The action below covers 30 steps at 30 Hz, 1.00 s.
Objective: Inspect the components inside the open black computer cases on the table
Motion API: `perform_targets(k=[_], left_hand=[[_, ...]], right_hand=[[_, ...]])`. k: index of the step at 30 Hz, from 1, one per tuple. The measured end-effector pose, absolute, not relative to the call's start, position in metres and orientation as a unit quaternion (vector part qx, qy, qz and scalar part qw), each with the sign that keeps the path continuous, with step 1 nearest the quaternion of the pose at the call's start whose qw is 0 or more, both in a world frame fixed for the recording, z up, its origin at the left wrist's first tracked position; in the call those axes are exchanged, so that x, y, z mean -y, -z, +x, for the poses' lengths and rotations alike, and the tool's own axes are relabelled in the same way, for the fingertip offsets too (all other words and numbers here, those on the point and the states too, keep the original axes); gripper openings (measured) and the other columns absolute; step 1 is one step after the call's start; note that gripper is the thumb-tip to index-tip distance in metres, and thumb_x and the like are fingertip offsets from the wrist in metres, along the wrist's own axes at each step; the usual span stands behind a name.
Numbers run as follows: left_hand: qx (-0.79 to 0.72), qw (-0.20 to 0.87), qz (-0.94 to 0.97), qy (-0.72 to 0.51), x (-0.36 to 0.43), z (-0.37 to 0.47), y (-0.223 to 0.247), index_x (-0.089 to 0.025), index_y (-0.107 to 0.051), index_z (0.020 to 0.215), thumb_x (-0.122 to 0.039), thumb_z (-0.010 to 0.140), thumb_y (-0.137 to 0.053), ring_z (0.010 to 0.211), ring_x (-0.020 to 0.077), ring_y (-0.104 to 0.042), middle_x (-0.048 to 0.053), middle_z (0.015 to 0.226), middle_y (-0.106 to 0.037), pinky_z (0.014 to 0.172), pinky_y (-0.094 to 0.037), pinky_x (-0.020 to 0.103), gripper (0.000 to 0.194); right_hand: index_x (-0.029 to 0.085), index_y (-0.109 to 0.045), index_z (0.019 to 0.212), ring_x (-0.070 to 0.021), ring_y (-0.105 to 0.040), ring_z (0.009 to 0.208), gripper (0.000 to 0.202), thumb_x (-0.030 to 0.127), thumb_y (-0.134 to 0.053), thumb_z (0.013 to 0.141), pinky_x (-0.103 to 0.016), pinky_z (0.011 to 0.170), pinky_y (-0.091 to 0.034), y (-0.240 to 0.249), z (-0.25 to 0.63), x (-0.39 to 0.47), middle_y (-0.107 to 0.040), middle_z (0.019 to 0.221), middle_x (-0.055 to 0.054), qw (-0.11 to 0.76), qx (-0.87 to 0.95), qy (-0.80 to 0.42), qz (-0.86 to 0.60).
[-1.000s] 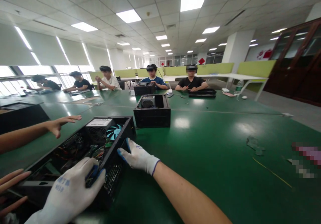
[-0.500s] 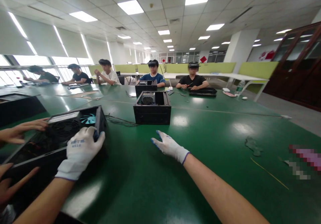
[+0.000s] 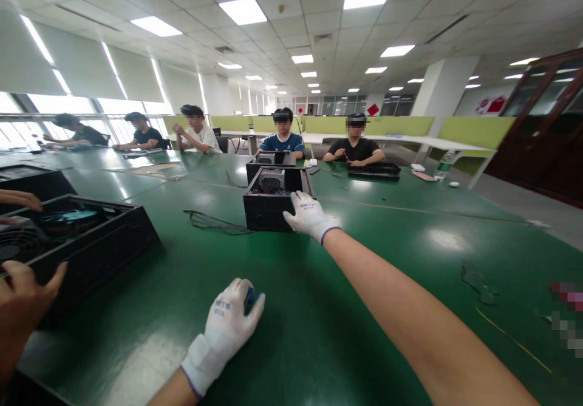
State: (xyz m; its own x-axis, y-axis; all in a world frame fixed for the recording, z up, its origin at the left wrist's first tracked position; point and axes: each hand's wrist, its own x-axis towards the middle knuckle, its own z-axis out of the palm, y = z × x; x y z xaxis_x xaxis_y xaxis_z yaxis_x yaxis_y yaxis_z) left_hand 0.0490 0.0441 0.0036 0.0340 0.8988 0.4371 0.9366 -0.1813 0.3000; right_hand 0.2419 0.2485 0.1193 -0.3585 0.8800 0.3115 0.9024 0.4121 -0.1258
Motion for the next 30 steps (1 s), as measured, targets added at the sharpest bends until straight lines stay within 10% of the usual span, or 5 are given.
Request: perform_targets(k=[13, 30], left_hand=[[0.631, 0.009, -0.731, 0.261, -0.055, 0.043, 0.014, -0.021, -0.056, 0.086, -0.033, 0.095, -0.049, 0.077, 0.0212, -0.062, 0.005, 0.084, -0.06, 0.071, -0.048, 0.034, 0.017], [0.527, 0.058, -0.731, 0.429, -0.015, 0.057, -0.057, -0.021, -0.052, 0.093, -0.035, 0.095, -0.055, 0.074, 0.0194, -0.059, 0.004, 0.084, -0.058, 0.071, -0.048, 0.034, 0.014]], right_hand=[[0.01, -0.059, 0.131, -0.0336, -0.055, 0.114, 0.056, 0.049, -0.047, 0.093, -0.044, 0.097, -0.037, -0.111, 0.222, -0.29, -0.062, 0.124, -0.021, 0.106, 0.814, 0.12, -0.558], [0.013, -0.064, 0.117, -0.029, -0.054, 0.097, 0.051, 0.054, -0.041, 0.098, -0.043, 0.091, -0.037, -0.098, 0.311, -0.071, -0.066, 0.105, -0.014, 0.193, 0.833, 0.174, -0.489]])
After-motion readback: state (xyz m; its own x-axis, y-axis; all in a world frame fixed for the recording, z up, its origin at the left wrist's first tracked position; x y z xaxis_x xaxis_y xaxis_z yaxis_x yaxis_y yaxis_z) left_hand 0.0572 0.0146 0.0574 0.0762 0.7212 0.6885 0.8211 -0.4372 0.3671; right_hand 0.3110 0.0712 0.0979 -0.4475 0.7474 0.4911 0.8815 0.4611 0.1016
